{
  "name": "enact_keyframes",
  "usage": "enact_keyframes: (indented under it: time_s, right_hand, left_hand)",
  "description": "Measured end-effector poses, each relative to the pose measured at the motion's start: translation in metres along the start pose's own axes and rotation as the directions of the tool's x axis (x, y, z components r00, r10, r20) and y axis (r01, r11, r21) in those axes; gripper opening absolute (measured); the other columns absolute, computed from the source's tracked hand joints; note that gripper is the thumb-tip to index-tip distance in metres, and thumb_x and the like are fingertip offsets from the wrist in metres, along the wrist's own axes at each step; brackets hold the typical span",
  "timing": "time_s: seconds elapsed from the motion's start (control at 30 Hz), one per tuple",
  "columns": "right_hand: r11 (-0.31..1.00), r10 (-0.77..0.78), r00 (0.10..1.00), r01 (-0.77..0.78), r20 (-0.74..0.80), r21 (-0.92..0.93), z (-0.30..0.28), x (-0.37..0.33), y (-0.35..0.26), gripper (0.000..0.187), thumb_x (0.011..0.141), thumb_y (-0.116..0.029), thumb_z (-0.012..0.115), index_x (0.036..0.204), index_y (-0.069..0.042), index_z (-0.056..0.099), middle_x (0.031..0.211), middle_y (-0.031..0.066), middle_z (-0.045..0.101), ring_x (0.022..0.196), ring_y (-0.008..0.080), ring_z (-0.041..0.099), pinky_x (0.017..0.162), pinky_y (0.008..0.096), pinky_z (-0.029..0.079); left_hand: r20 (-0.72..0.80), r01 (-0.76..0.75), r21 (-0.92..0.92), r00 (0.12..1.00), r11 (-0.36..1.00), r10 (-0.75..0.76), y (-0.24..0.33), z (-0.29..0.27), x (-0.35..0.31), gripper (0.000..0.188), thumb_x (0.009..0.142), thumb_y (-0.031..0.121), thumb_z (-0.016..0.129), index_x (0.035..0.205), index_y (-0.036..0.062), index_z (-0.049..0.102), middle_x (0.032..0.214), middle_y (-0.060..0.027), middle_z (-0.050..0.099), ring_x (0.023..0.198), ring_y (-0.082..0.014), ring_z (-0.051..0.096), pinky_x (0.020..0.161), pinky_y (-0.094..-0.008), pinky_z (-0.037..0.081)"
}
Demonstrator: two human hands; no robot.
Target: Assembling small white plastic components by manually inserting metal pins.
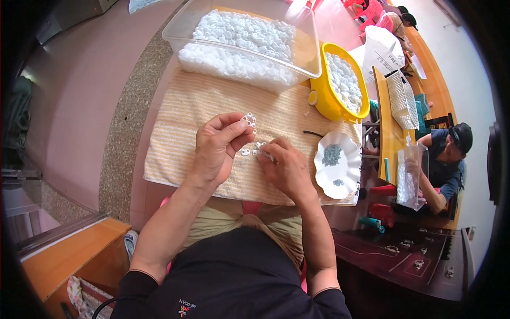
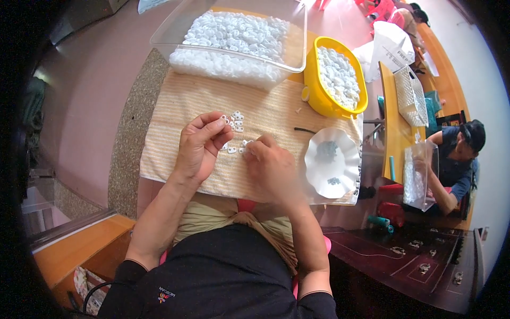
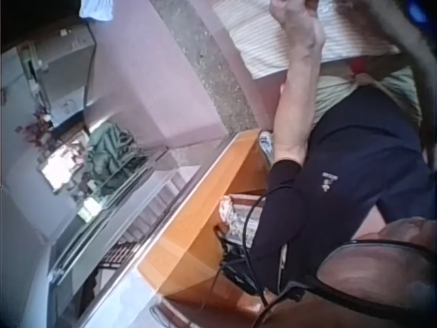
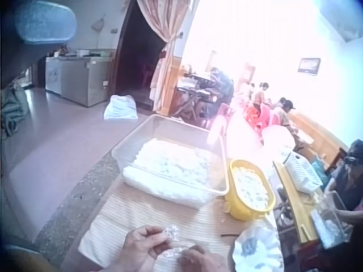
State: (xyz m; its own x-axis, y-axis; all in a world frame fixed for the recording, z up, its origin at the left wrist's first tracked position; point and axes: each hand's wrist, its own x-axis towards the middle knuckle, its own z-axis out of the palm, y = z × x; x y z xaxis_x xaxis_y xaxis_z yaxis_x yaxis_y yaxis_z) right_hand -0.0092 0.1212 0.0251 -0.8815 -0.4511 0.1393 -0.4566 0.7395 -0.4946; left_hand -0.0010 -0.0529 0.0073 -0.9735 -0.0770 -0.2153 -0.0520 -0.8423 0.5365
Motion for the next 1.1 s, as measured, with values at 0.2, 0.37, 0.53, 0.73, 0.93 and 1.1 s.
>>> enact_keyframes:
  time_s: [0.2, 0.37, 0.53, 0.73, 0.93, 1.1]
  right_hand:
    - [0.999, 0.054, 0.996, -0.053, 0.066, -0.003, -0.009, 0.005, 0.004, 0.014, 0.081, -0.017, 0.067, 0.09, -0.007, 0.067, 0.089, 0.0097, 0.063, 0.077, 0.0316, 0.063, 0.068, 0.0392, 0.049]
    - [0.993, 0.075, 0.992, -0.065, 0.1, -0.101, -0.017, 0.015, 0.003, 0.016, 0.081, -0.018, 0.065, 0.093, -0.007, 0.068, 0.091, 0.011, 0.063, 0.081, 0.0327, 0.062, 0.072, 0.0406, 0.048]
    - [0.997, 0.007, 0.998, -0.003, 0.055, -0.074, -0.015, 0.027, -0.002, 0.018, 0.082, -0.018, 0.064, 0.096, -0.008, 0.068, 0.093, 0.0102, 0.062, 0.082, 0.0323, 0.062, 0.072, 0.0401, 0.048]
    - [0.994, -0.101, 0.986, 0.105, 0.129, -0.023, 0.001, 0.047, -0.014, 0.016, 0.082, -0.019, 0.062, 0.094, -0.009, 0.068, 0.093, 0.0091, 0.062, 0.081, 0.0318, 0.062, 0.071, 0.0408, 0.049]
    - [0.983, -0.12, 0.961, 0.15, 0.25, -0.103, 0.009, 0.051, -0.015, 0.012, 0.081, -0.017, 0.061, 0.089, -0.011, 0.069, 0.089, 0.0095, 0.062, 0.079, 0.0315, 0.062, 0.069, 0.0414, 0.049]
    - [0.983, -0.144, 0.966, 0.165, 0.213, -0.081, 0.01, 0.05, -0.014, 0.013, 0.079, -0.015, 0.061, 0.09, -0.013, 0.069, 0.089, 0.0097, 0.062, 0.078, 0.0311, 0.063, 0.068, 0.0412, 0.05]
  left_hand:
    - [-0.023, -0.016, -0.037, 1.0, 0.999, 0.015, 0.002, -0.003, 0.002, 0.015, 0.085, -0.001, 0.062, 0.1, -0.0004, 0.06, 0.089, -0.0114, 0.066, 0.077, -0.0161, 0.066, 0.072, -0.0274, 0.058]
    - [-0.069, -0.05, -0.045, 0.997, 0.998, 0.047, 0.008, -0.004, 0.005, 0.014, 0.085, -0.001, 0.062, 0.098, 0.0003, 0.06, 0.088, -0.0109, 0.066, 0.077, -0.016, 0.066, 0.072, -0.0271, 0.058]
    - [-0.059, -0.107, -0.054, 0.993, 0.993, 0.103, 0.014, -0.009, 0.01, 0.013, 0.084, -0.001, 0.063, 0.097, 0.0009, 0.061, 0.088, -0.0104, 0.066, 0.077, -0.0154, 0.066, 0.072, -0.0265, 0.058]
    - [-0.113, -0.174, -0.09, 0.98, 0.981, 0.163, 0.024, -0.015, 0.015, 0.013, 0.084, 0.0, 0.063, 0.097, 0.0016, 0.061, 0.089, -0.0098, 0.066, 0.078, -0.0152, 0.066, 0.071, -0.0258, 0.058]
    - [-0.103, -0.185, -0.077, 0.979, 0.98, 0.176, 0.023, -0.017, 0.016, 0.012, 0.085, 0.0, 0.063, 0.097, 0.0022, 0.062, 0.088, -0.0095, 0.067, 0.078, -0.0154, 0.067, 0.071, -0.0261, 0.058]
    - [-0.078, -0.159, -0.074, 0.985, 0.985, 0.153, 0.023, -0.018, 0.015, 0.012, 0.084, -0.001, 0.063, 0.096, 0.0022, 0.062, 0.087, -0.0091, 0.066, 0.078, -0.0158, 0.067, 0.071, -0.0269, 0.058]
